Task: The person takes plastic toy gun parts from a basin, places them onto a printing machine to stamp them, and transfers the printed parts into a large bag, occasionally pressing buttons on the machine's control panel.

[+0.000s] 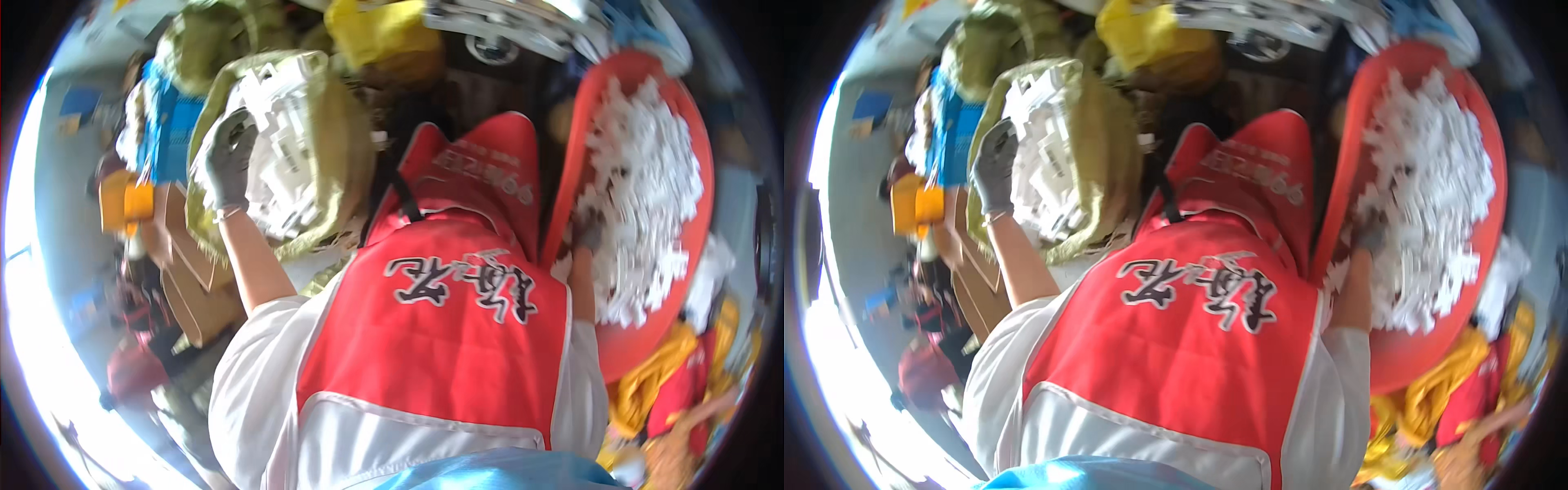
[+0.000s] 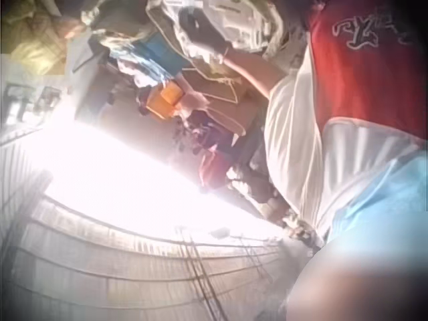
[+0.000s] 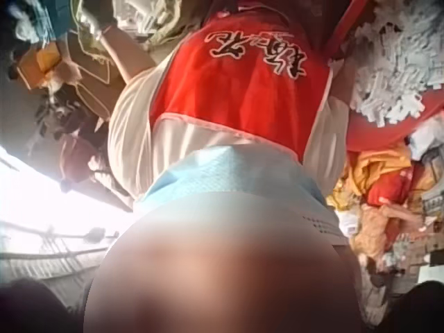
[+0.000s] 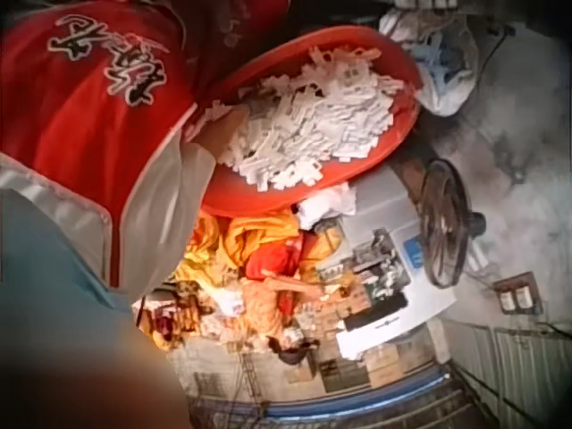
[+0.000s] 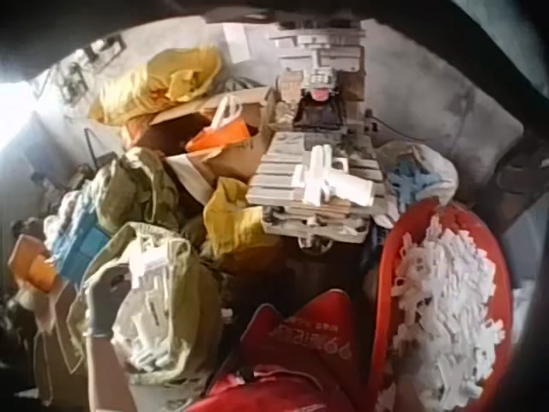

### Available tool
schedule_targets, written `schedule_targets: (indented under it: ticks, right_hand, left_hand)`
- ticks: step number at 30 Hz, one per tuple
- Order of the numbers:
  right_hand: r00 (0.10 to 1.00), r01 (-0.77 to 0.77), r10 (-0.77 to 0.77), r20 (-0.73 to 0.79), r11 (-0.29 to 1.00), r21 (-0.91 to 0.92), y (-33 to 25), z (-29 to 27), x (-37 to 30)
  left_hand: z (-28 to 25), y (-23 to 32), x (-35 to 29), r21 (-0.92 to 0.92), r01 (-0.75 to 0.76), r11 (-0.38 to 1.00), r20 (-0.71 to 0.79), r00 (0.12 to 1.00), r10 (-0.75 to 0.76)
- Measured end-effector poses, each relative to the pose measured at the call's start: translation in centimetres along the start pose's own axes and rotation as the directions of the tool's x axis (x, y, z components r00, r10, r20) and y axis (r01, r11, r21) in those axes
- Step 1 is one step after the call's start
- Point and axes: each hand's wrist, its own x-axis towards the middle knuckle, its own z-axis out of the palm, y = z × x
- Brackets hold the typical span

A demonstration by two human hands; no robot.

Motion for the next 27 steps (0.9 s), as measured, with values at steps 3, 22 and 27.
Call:
schedule_targets:
  ticks: [3, 22, 27]
  right_hand:
    - [0.981, 0.188, -0.192, 0.011, 0.972, 0.139, 0.0, -2.3, -0.3]
    - [0.726, 0.249, -0.657, -0.204, -0.025, 0.968, -19.1, -30.1, -5.4]
    - [0.805, 0.589, -0.332, -0.492, 0.353, 0.727, -22.3, -27.1, -8.8]
  left_hand:
    - [-4.0, -1.6, -3.2, 0.238, 0.106, 0.966, -0.116, 0.990, -0.080]
    - [16.6, 21.9, -2.1, -0.547, 0.261, 0.796, 0.778, 0.511, 0.367]
    - [18.5, 19.5, -2.5, -0.731, 0.540, 0.418, 0.654, 0.728, 0.204]
